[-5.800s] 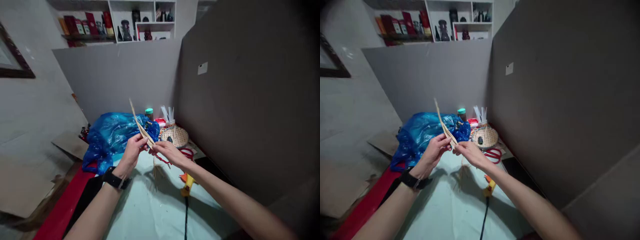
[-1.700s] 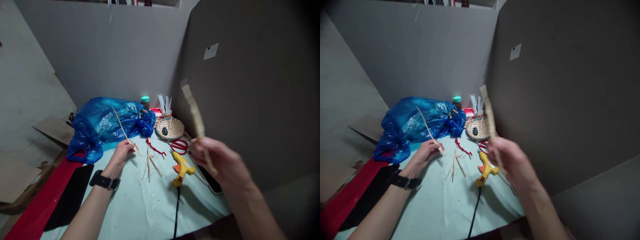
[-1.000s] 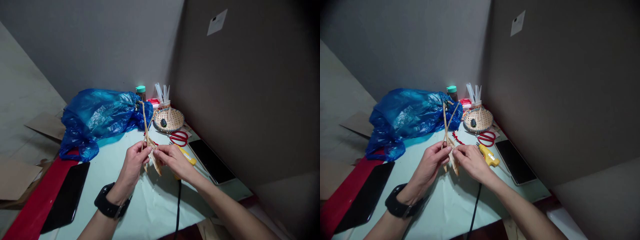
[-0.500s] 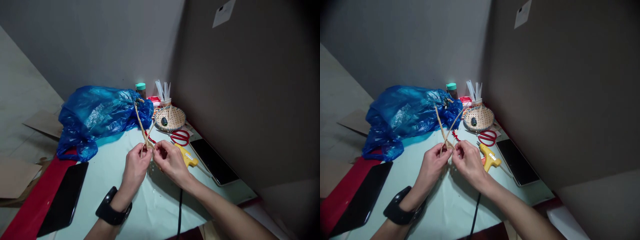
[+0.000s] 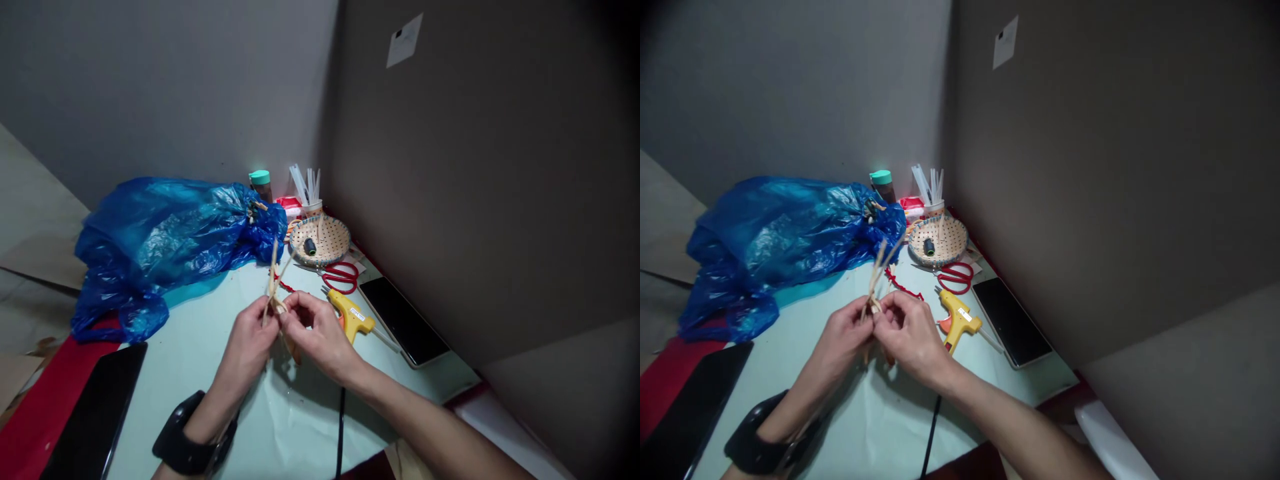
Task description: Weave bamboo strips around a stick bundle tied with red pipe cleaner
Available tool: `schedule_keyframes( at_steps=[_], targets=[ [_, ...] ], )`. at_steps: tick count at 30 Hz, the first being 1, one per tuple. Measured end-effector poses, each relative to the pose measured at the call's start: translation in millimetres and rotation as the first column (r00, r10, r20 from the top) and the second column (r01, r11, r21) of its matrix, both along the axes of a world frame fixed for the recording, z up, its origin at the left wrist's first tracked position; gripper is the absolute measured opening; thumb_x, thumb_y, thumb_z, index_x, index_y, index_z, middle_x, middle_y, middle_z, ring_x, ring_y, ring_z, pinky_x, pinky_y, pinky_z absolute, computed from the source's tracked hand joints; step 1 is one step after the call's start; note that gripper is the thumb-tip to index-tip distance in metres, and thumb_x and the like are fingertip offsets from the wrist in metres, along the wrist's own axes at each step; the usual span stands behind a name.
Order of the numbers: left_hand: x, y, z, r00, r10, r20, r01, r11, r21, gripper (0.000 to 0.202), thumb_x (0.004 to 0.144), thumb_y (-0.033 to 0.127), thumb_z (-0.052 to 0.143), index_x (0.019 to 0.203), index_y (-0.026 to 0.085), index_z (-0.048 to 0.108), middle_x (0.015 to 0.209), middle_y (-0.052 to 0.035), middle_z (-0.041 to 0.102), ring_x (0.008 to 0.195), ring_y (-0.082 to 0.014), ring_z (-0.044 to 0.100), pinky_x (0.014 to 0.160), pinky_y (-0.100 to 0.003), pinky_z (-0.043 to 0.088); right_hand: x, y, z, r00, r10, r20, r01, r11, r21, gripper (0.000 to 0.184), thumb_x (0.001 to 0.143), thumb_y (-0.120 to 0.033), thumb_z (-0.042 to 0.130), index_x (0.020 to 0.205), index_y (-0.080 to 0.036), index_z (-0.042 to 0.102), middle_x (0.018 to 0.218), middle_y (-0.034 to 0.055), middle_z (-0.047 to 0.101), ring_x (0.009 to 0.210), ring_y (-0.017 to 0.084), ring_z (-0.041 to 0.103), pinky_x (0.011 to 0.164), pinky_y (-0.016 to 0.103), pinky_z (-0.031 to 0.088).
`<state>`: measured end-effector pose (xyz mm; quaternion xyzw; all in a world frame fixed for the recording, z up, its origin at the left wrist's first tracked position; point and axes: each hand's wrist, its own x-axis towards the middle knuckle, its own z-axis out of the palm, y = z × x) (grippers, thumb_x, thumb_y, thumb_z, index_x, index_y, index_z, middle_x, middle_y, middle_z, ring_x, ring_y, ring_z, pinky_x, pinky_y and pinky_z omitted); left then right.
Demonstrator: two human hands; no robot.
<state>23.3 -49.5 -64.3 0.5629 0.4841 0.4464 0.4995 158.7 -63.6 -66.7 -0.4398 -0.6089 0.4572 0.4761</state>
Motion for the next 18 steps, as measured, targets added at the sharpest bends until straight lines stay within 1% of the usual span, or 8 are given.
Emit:
schedule_keyframes(
  at_steps=[3,6,9,11,12,14,16,18],
  targets=[
    [-5.2,4.3,2.5,0.988,0.033,0.154,-0.015,0.993,-0.114,0.012,0.069,0.022,0.066,0.075,0.014,0.059,0.065,0.0021,0.054,0.052,-0.008,0.043,0.046,-0.017,0.031,6.8,-1.3,7.9,0.995,0.097,-0.031,-0.096,0.995,0.031,0.015,0.087,-0.031,0.05,0.081,-0.018,0.051,0.078,-0.0003,0.052,0.072,0.012,0.047,0.066,0.023,0.037],
    [-7.8,6.7,3.4,0.913,-0.016,0.407,0.118,0.967,-0.227,0.01,0.071,0.014,0.063,0.079,0.013,0.058,0.065,0.003,0.05,0.047,-0.0042,0.036,0.042,-0.015,0.025,12.2,-0.6,7.6,0.96,0.184,-0.21,-0.197,0.979,-0.043,0.017,0.09,-0.034,0.047,0.083,-0.018,0.048,0.08,0.0005,0.053,0.076,0.013,0.048,0.071,0.025,0.037],
    [-6.2,6.3,4.7,0.788,0.033,0.615,0.203,0.928,-0.311,0.011,0.069,0.006,0.057,0.078,0.012,0.053,0.063,0.0039,0.048,0.041,-0.0011,0.024,0.038,-0.014,0.02,11.3,-0.3,2.8,0.912,0.166,-0.376,-0.216,0.972,-0.094,0.019,0.091,-0.035,0.046,0.082,-0.019,0.043,0.071,-0.0017,0.047,0.068,0.011,0.043,0.065,0.024,0.035],
    [-3.5,4.4,6.4,0.725,0.049,0.687,0.264,0.901,-0.343,0.011,0.071,0.006,0.056,0.074,0.014,0.049,0.057,0.0058,0.043,0.039,-0.0008,0.018,0.036,-0.013,0.016,9.0,-1.2,1.6,0.896,0.135,-0.423,-0.197,0.975,-0.105,0.023,0.091,-0.036,0.047,0.078,-0.019,0.04,0.064,-0.0047,0.036,0.059,0.009,0.033,0.058,0.023,0.029],
    [-2.3,3.2,7.2,0.713,0.045,0.7,0.284,0.894,-0.346,0.011,0.073,0.008,0.056,0.073,0.015,0.047,0.054,0.007,0.039,0.038,-0.001,0.017,0.036,-0.013,0.015,8.2,-1.9,2.5,0.893,0.121,-0.434,-0.184,0.977,-0.106,0.026,0.091,-0.037,0.047,0.075,-0.019,0.039,0.063,-0.0056,0.031,0.056,0.009,0.028,0.055,0.023,0.026],
    [-1.9,1.5,8.1,0.726,0.052,0.686,0.253,0.907,-0.336,0.013,0.077,0.014,0.059,0.073,0.015,0.047,0.051,0.0094,0.031,0.037,-0.0011,0.017,0.035,-0.012,0.014,9.7,-4.3,7.7,0.891,0.073,-0.448,-0.131,0.986,-0.1,0.029,0.091,-0.038,0.048,0.072,-0.019,0.037,0.061,-0.0063,0.026,0.054,0.008,0.023,0.052,0.023,0.022],
    [-6.7,2.4,7.8,0.761,0.107,0.64,0.134,0.94,-0.315,0.014,0.079,0.02,0.062,0.075,0.014,0.051,0.05,0.0105,0.028,0.037,-0.0006,0.017,0.034,-0.012,0.015,18.0,-7.6,18.1,0.889,-0.02,-0.458,-0.018,0.997,-0.079,0.028,0.09,-0.037,0.051,0.072,-0.019,0.039,0.06,-0.0064,0.025,0.053,0.008,0.023,0.05,0.022,0.022],
    [-18.0,6.5,7.2,0.768,0.205,0.606,-0.018,0.954,-0.299,0.015,0.079,0.022,0.065,0.077,0.012,0.054,0.05,0.0111,0.026,0.036,-0.0004,0.017,0.033,-0.012,0.017,34.6,-11.8,33.1,0.859,-0.115,-0.499,0.104,0.993,-0.05,0.025,0.089,-0.034,0.052,0.072,-0.019,0.042,0.058,-0.0068,0.022,0.051,0.008,0.02,0.047,0.021,0.021]
  ],
)
